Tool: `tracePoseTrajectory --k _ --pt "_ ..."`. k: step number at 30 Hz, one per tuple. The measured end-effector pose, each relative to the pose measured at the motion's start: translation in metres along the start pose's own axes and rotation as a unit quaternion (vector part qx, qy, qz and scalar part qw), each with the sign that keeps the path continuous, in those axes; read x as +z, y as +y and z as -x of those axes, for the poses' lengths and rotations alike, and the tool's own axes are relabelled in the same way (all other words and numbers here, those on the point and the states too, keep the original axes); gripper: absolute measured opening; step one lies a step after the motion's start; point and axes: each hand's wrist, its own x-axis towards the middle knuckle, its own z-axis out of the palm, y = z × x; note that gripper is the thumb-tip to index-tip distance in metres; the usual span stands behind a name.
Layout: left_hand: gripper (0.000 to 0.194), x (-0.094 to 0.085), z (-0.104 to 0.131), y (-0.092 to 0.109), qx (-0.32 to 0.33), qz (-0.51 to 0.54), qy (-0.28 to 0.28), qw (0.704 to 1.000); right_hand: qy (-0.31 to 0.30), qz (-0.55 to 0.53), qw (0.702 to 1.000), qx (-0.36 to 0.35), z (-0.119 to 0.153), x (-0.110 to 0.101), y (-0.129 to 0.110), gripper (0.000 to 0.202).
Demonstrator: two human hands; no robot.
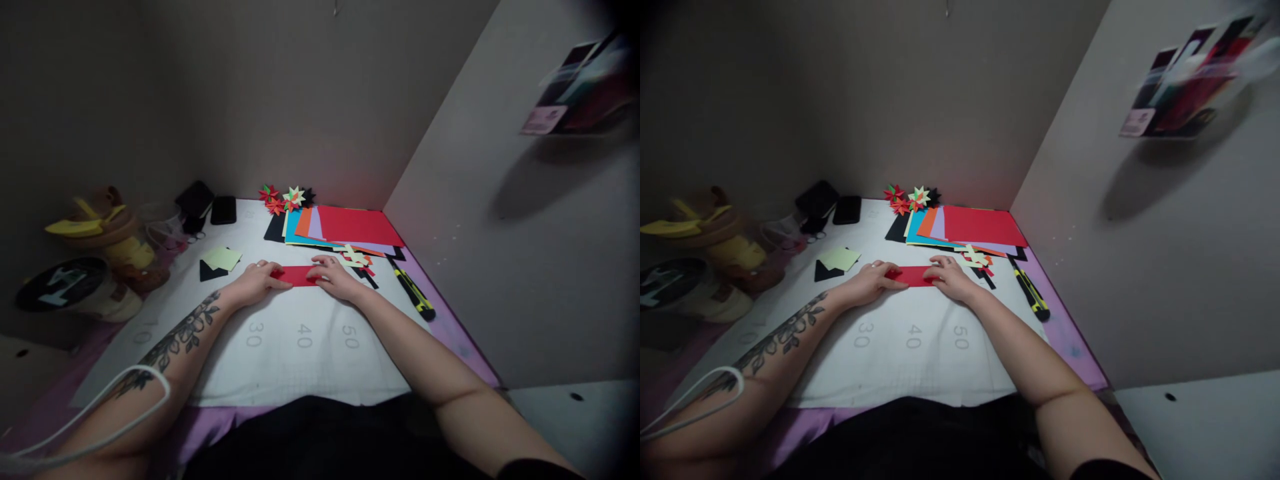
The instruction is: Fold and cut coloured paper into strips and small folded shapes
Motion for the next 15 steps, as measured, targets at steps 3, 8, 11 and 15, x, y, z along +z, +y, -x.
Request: tracePoseTrajectory --k 3,8,11,15 --pt "0.042 -0.002 0.000 -0.001 -0.001 -0.022 -0.009 1.000 -0.025 0.030 0.997 -0.062 -0.001 0.000 -0.001 0.035" --pt "0.041 -0.004 -0.001 0.001 0.011 -0.067 -0.015 0.998 -0.084 0.064 0.990 -0.096 -0.003 0.001 -0.008 0.039" --pt "0.039 -0.007 0.001 0.006 0.023 -0.100 -0.004 0.995 -0.090 0.077 0.990 -0.080 -0.001 0.000 -0.013 0.035" --pt "0.035 -0.014 0.012 0.014 0.032 -0.143 0.010 0.989 -0.073 0.105 0.990 -0.054 0.010 -0.005 -0.012 0.029"
